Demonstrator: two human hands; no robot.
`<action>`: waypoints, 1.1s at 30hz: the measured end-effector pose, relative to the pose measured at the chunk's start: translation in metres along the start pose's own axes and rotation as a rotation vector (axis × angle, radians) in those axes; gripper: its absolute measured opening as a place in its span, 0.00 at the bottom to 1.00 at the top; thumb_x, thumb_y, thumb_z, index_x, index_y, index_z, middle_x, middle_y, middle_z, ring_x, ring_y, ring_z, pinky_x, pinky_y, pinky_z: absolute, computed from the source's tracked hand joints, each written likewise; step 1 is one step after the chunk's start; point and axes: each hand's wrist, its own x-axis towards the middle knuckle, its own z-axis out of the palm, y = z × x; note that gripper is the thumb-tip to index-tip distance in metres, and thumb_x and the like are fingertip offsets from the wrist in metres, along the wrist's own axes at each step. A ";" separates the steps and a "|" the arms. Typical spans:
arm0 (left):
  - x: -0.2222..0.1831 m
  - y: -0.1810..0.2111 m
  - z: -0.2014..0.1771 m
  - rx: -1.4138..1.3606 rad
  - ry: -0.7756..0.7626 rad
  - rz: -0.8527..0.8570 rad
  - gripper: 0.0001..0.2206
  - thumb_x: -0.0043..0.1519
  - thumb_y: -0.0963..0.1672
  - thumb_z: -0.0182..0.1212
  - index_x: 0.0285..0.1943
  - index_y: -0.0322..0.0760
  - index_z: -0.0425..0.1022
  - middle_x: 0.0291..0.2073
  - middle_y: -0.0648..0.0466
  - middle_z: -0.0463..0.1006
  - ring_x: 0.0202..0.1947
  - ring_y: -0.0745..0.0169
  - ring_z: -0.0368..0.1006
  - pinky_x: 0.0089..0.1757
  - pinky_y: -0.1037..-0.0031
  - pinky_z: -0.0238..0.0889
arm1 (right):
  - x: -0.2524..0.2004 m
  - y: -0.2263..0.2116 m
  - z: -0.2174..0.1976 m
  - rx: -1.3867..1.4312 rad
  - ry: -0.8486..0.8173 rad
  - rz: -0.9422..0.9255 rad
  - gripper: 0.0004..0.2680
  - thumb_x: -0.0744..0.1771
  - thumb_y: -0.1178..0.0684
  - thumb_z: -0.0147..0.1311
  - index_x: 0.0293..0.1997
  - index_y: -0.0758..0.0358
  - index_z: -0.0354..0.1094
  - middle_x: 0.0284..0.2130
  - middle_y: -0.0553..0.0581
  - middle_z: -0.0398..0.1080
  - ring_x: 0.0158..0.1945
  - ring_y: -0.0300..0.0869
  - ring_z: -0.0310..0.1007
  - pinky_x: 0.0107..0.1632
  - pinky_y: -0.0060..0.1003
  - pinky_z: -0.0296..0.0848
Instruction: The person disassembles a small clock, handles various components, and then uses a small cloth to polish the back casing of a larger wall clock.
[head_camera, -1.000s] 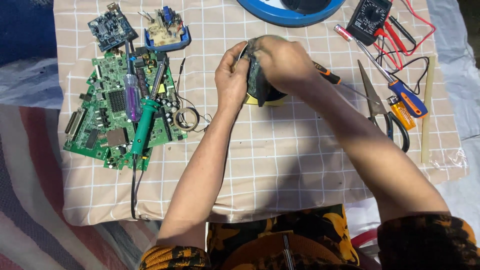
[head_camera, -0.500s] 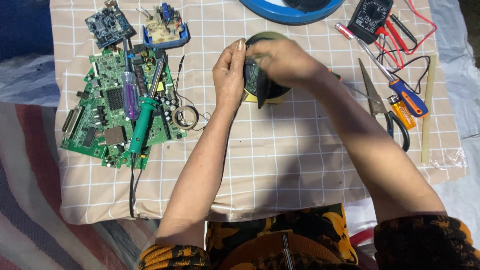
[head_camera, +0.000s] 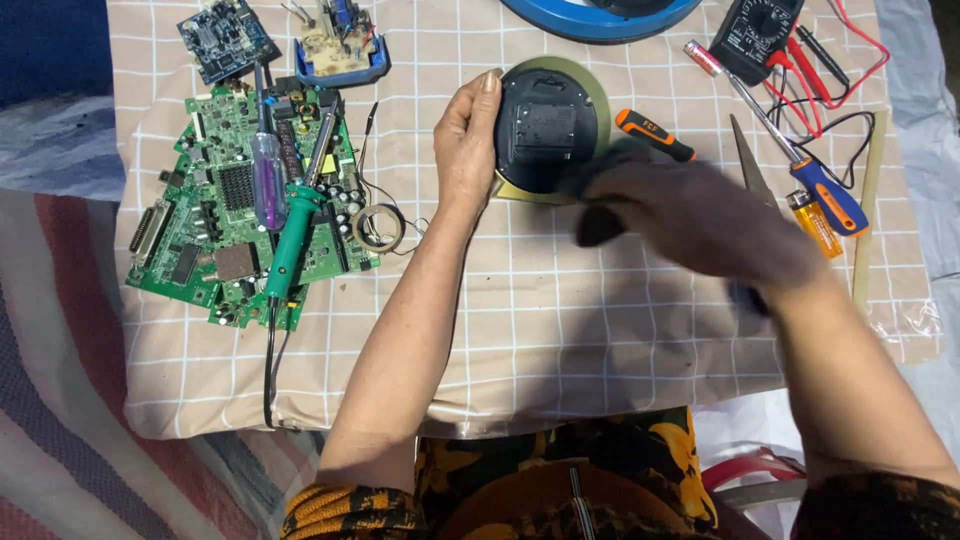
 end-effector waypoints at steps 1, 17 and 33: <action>0.000 -0.002 -0.001 0.001 0.001 -0.002 0.19 0.60 0.54 0.61 0.50 0.39 0.84 0.53 0.54 0.82 0.56 0.62 0.76 0.56 0.74 0.70 | -0.008 0.010 -0.005 0.001 -0.002 0.000 0.13 0.69 0.53 0.43 0.59 0.50 0.70 0.58 0.50 0.72 0.58 0.53 0.72 0.61 0.50 0.62; 0.002 -0.008 0.000 0.017 0.002 0.035 0.19 0.61 0.53 0.61 0.52 0.39 0.83 0.49 0.54 0.84 0.54 0.65 0.76 0.55 0.76 0.69 | -0.006 0.008 -0.008 -0.152 0.178 0.332 0.13 0.68 0.42 0.50 0.55 0.51 0.60 0.42 0.70 0.71 0.48 0.72 0.71 0.45 0.63 0.67; 0.008 -0.023 -0.001 -0.032 -0.046 0.147 0.13 0.65 0.48 0.63 0.52 0.37 0.82 0.50 0.54 0.82 0.52 0.68 0.75 0.55 0.77 0.68 | 0.113 0.021 0.088 -0.162 0.696 -0.071 0.23 0.61 0.48 0.73 0.61 0.64 0.71 0.48 0.58 0.73 0.47 0.58 0.67 0.42 0.53 0.73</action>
